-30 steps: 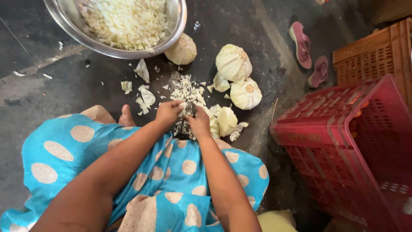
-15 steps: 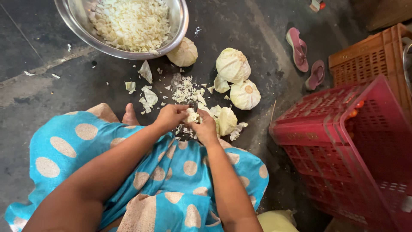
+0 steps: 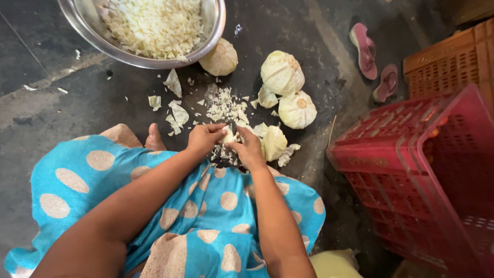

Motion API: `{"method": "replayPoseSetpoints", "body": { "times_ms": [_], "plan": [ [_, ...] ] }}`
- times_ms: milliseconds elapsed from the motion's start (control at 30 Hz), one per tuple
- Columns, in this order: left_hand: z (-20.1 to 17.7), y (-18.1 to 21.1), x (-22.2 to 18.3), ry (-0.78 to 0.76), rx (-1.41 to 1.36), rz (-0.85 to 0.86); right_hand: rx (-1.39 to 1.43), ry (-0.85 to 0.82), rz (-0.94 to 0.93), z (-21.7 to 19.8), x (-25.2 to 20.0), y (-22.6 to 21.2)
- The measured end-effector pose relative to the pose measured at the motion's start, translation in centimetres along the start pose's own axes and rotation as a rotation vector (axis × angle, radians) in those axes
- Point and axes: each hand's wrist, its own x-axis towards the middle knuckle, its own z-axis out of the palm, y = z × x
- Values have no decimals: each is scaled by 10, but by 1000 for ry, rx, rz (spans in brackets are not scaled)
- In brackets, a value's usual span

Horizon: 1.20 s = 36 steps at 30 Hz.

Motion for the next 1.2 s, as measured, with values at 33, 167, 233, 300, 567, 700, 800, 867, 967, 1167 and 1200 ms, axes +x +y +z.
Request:
{"method": "replayPoseSetpoints", "body": {
  "times_ms": [33,167,233,300,567,700,800,867,967,1167,1200],
  "plan": [
    [1,-2,1,15,-11,-15,18,4,27,0,1,4],
    [5,-12,5,41,20,-30,-29,67,-7,8,7,16],
    [6,-12,14,44,10,-85,-176,102,-36,11,12,16],
    [7,-16,21,52,-51,-30,-290,135,-57,14,13,17],
    [16,-49,50,116,-54,19,-429,214,-187,24,19,17],
    [23,-72,63,133,72,29,-379,195,-81,24,24,25],
    [22,-74,56,40,104,-6,-208,113,65,18,14,27],
    [16,-63,43,-81,25,-5,44,44,173,14,-2,23],
    [9,-30,4,-255,-79,12,338,-53,289,11,-39,-1],
    [-38,65,-62,-377,-147,147,235,177,264,33,-74,-108],
    [-49,81,-64,-397,-219,217,12,151,171,32,-68,-134]
  ]
}}
